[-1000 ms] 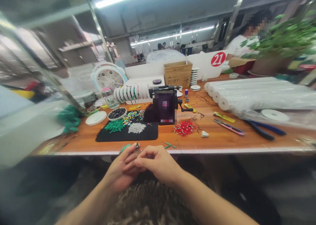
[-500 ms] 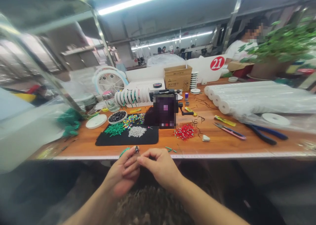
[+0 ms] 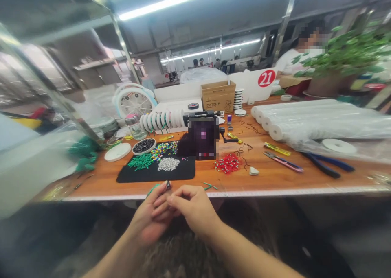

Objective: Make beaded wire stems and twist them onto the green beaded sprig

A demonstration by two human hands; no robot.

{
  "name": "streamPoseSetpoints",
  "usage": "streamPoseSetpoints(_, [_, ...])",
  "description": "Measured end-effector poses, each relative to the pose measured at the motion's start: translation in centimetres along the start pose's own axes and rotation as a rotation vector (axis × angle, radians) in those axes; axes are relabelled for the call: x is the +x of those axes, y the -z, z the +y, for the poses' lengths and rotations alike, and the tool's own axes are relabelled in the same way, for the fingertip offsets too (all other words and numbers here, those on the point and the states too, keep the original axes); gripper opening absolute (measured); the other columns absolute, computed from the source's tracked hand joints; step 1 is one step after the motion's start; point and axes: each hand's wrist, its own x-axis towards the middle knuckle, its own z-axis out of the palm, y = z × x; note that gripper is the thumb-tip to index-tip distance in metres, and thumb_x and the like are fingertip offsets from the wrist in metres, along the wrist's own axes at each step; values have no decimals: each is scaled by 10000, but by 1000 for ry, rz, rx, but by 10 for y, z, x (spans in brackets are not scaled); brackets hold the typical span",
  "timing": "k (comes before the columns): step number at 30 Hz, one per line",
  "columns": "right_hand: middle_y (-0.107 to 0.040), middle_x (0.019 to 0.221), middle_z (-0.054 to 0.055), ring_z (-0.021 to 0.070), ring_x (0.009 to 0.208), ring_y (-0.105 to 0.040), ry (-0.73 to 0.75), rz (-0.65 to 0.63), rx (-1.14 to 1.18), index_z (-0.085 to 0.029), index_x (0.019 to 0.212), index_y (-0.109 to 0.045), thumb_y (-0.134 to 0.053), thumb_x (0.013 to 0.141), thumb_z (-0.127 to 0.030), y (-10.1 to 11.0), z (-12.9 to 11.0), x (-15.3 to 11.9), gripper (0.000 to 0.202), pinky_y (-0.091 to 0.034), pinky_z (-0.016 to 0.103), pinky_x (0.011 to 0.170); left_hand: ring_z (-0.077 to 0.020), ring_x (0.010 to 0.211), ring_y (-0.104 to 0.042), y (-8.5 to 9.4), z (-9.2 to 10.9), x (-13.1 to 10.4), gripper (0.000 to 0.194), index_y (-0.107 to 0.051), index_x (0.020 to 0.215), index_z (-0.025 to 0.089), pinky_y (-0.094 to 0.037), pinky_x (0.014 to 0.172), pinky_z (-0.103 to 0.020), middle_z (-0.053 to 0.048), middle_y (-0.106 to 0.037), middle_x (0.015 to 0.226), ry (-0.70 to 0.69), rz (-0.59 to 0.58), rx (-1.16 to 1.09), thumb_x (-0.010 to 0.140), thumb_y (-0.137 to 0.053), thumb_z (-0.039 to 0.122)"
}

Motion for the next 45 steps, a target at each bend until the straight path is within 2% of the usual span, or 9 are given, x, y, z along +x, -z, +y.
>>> streamPoseSetpoints(18, [-628, 557, 7, 109, 528, -553, -53, 15, 45, -133, 594, -642, -705, 661, -310, 2, 3, 1, 200, -423, 219, 540, 5, 246, -235, 0, -3, -3, 372, -450, 568, 130, -159, 276, -116, 90, -344, 378, -25, 7, 24, 926, -392, 210])
streamPoseSetpoints(27, [-617, 547, -1, 107, 527, -528, -45, 17, 22, -141, 565, -636, -715, 647, -323, 3, 1, 0, 215, -415, 228, 559, 4, 245, -245, 3, -1, 1, 386, -444, 568, 133, -164, 278, -117, 91, -333, 372, 2, -17, -4, 936, -365, 218])
streamPoseSetpoints(30, [-622, 547, 1, 109, 526, -543, -46, 8, 35, -141, 574, -638, -711, 658, -313, 3, 2, 0, 205, -424, 228, 559, 8, 247, -237, 4, -2, 1, 363, -449, 568, 131, -163, 281, -115, 94, -339, 375, -10, -21, 7, 919, -407, 210])
streamPoseSetpoints(34, [-650, 575, 23, 115, 542, -571, -56, -13, 66, -131, 606, -641, -708, 677, -329, 3, 3, 0, 220, -434, 222, 554, 9, 257, -208, 6, -2, -1, 357, -419, 526, 141, -189, 286, -114, 103, -324, 364, -23, -38, 73, 840, -562, 233])
streamPoseSetpoints(36, [-638, 563, 18, 107, 523, -559, -62, -14, 44, -126, 633, -648, -710, 677, -377, 3, 2, 0, 262, -431, 214, 532, 11, 267, -194, 6, -4, -2, 353, -423, 531, 144, -193, 292, -112, 112, -315, 363, -55, -39, 130, 781, -645, 255])
streamPoseSetpoints(39, [-566, 492, -16, 72, 416, -463, -104, 50, -32, -122, 612, -634, -718, 646, -469, 3, 3, 1, 358, -361, 184, 415, 9, 285, -222, 7, -8, -2, 278, -498, 617, 145, -197, 310, -107, 124, -317, 376, -203, 6, 286, 712, -726, 275])
streamPoseSetpoints(41, [-516, 452, -34, 53, 374, -390, -126, 84, -35, -121, 580, -618, -720, 634, -494, 4, 5, 2, 391, -287, 174, 365, -8, 340, -353, 8, -10, -3, 243, -559, 730, 154, -254, 347, -105, 97, -422, 432, -313, 64, 414, 679, -755, 289])
streamPoseSetpoints(43, [-461, 417, -52, 44, 363, -346, -122, 73, 18, -120, 577, -613, -712, 654, -489, 5, 7, 2, 390, -242, 175, 359, -44, 437, -476, 11, -11, -4, 286, -585, 809, 165, -315, 392, -118, 48, -539, 532, -372, 105, 532, 654, -769, 320])
streamPoseSetpoints(45, [-412, 400, -69, 39, 358, -316, -106, 51, 68, -120, 591, -614, -702, 681, -473, 6, 10, 3, 375, -219, 179, 366, -64, 474, -510, 13, -10, -5, 307, -597, 847, 176, -334, 410, -137, 23, -586, 589, -394, 119, 620, 652, -764, 345])
